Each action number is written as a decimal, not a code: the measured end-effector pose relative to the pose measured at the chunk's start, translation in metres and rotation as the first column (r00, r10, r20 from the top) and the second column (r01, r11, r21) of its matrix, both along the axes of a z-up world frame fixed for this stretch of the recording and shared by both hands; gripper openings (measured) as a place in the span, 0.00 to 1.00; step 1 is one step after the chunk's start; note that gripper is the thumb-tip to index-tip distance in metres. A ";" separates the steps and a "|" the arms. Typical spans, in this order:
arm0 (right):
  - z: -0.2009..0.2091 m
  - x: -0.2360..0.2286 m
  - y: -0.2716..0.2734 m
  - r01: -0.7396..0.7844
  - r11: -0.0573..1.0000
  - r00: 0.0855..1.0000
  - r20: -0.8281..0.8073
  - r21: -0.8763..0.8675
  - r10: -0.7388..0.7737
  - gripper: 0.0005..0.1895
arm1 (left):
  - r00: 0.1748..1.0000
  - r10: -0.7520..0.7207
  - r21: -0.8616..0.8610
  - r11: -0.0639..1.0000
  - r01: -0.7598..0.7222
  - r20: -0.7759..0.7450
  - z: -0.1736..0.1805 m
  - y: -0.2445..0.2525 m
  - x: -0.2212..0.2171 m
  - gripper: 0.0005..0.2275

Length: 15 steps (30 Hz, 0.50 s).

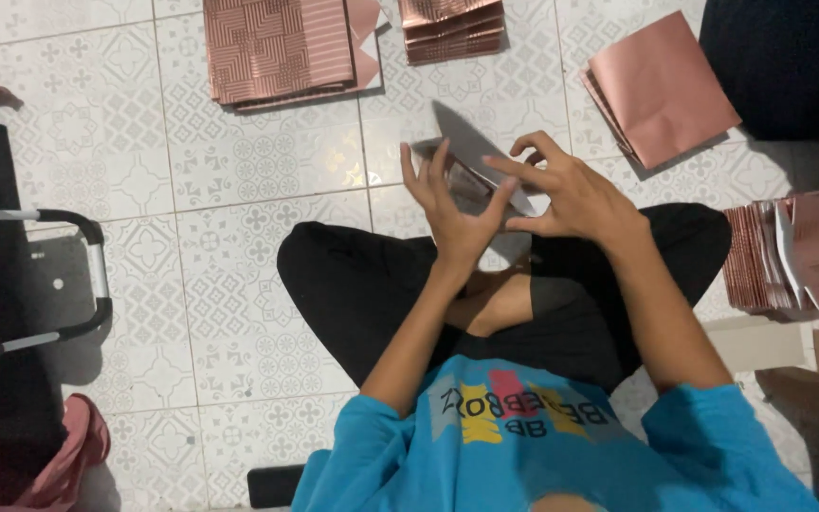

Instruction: A person sitting on the floor folds and assembles patterned paper sheets into gift boxes.

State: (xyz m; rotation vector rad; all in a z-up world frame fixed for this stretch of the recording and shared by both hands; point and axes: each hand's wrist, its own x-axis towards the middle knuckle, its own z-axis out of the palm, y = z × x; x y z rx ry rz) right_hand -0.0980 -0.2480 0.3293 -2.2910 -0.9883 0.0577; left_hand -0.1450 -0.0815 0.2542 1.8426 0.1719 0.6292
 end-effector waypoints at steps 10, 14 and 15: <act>-0.010 0.024 -0.015 0.098 0.933 0.869 0.486 -0.346 0.089 0.23 | 0.915 -0.400 0.074 0.915 0.396 0.048 0.002 0.035 0.060 0.18; -0.003 0.032 -0.009 0.113 0.944 0.779 0.618 -0.310 0.109 0.09 | 0.882 -0.467 0.255 0.862 0.438 0.065 0.024 0.045 0.083 0.10; -0.005 0.034 -0.008 0.117 0.944 0.779 0.617 -0.310 0.106 0.09 | 0.880 -0.470 0.255 0.861 0.441 0.065 0.031 0.047 0.081 0.10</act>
